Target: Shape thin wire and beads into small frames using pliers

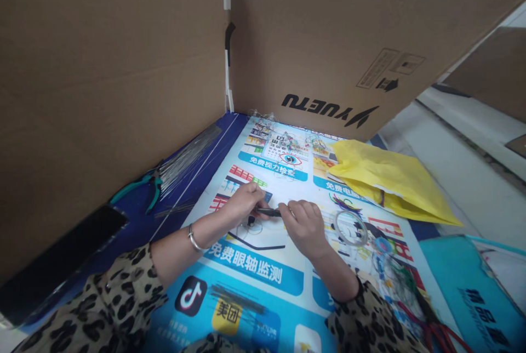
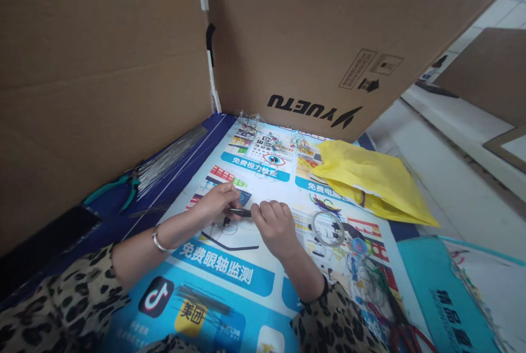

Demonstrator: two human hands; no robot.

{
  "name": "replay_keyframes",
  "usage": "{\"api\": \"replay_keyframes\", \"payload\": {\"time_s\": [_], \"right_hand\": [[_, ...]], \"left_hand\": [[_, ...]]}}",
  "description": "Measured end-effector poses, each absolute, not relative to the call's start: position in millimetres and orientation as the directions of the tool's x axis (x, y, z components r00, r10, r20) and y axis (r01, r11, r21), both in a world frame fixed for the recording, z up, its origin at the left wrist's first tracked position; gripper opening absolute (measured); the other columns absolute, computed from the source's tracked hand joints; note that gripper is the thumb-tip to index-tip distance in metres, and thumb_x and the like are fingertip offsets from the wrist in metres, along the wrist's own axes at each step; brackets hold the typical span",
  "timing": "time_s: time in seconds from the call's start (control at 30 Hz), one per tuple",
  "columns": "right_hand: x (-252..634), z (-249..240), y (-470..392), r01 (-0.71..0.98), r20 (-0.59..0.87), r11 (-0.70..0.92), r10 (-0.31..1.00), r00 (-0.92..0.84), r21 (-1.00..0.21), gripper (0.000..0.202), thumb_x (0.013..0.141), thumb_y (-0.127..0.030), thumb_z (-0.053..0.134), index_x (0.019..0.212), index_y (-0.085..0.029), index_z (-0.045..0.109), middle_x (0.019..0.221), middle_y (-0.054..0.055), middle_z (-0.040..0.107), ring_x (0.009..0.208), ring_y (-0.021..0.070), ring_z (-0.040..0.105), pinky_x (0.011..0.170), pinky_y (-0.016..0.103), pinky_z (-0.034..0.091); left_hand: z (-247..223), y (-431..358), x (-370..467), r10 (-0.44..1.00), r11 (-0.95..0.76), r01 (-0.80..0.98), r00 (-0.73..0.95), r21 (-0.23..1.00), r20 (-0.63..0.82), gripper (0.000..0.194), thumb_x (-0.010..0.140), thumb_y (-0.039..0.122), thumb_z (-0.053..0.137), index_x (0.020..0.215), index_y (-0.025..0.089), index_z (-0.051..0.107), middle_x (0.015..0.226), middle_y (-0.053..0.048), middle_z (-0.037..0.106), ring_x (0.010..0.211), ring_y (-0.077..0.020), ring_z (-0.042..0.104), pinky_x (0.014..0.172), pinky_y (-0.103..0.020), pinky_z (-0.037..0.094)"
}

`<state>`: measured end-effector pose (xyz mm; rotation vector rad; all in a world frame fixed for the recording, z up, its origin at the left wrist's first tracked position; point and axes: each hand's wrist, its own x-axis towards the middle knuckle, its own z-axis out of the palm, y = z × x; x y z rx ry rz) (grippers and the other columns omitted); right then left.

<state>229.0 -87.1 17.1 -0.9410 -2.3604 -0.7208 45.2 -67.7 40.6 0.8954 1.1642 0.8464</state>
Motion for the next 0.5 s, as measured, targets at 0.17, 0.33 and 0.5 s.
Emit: {"api": "replay_keyframes", "payload": {"time_s": [0.17, 0.33, 0.5], "right_hand": [[228.7, 17.5, -86.0, 0.73, 0.599, 0.625, 0.481, -0.64, 0.277, 0.015, 0.083, -0.014, 0.055, 0.097, -0.019, 0.061, 0.082, 0.004, 0.061, 0.079, 0.0174, 0.048, 0.069, 0.034, 0.032], [228.1, 19.2, -86.4, 0.733, 0.561, 0.625, 0.517, -0.647, 0.268, 0.014, 0.084, -0.017, 0.054, 0.096, -0.018, 0.061, 0.077, 0.003, 0.06, 0.073, 0.0167, 0.046, 0.065, 0.033, 0.032], [225.4, 22.6, -89.1, 0.736, 0.512, 0.641, 0.568, -0.645, 0.217, 0.013, 0.085, -0.017, 0.051, 0.093, -0.017, 0.062, 0.074, 0.004, 0.06, 0.072, 0.0165, 0.048, 0.067, 0.031, 0.035]], "left_hand": [[39.1, -68.7, 44.4, 0.915, 0.375, -0.079, 0.192, 0.924, -0.355, 0.011, 0.081, 0.019, 0.046, 0.071, 0.017, 0.041, 0.054, 0.002, 0.059, 0.045, -0.0146, 0.062, 0.041, -0.021, 0.043], [39.1, -67.9, 41.8, 0.923, 0.346, -0.051, 0.198, 0.937, -0.33, 0.011, 0.081, 0.024, 0.046, 0.073, 0.019, 0.04, 0.057, 0.003, 0.06, 0.046, -0.0135, 0.06, 0.042, -0.021, 0.043], [39.7, -64.9, 35.4, 0.967, 0.054, 0.203, 0.233, 0.978, -0.102, 0.016, 0.084, 0.03, 0.043, 0.073, 0.02, 0.04, 0.063, 0.002, 0.063, 0.056, -0.0134, 0.06, 0.051, -0.023, 0.044]]}}
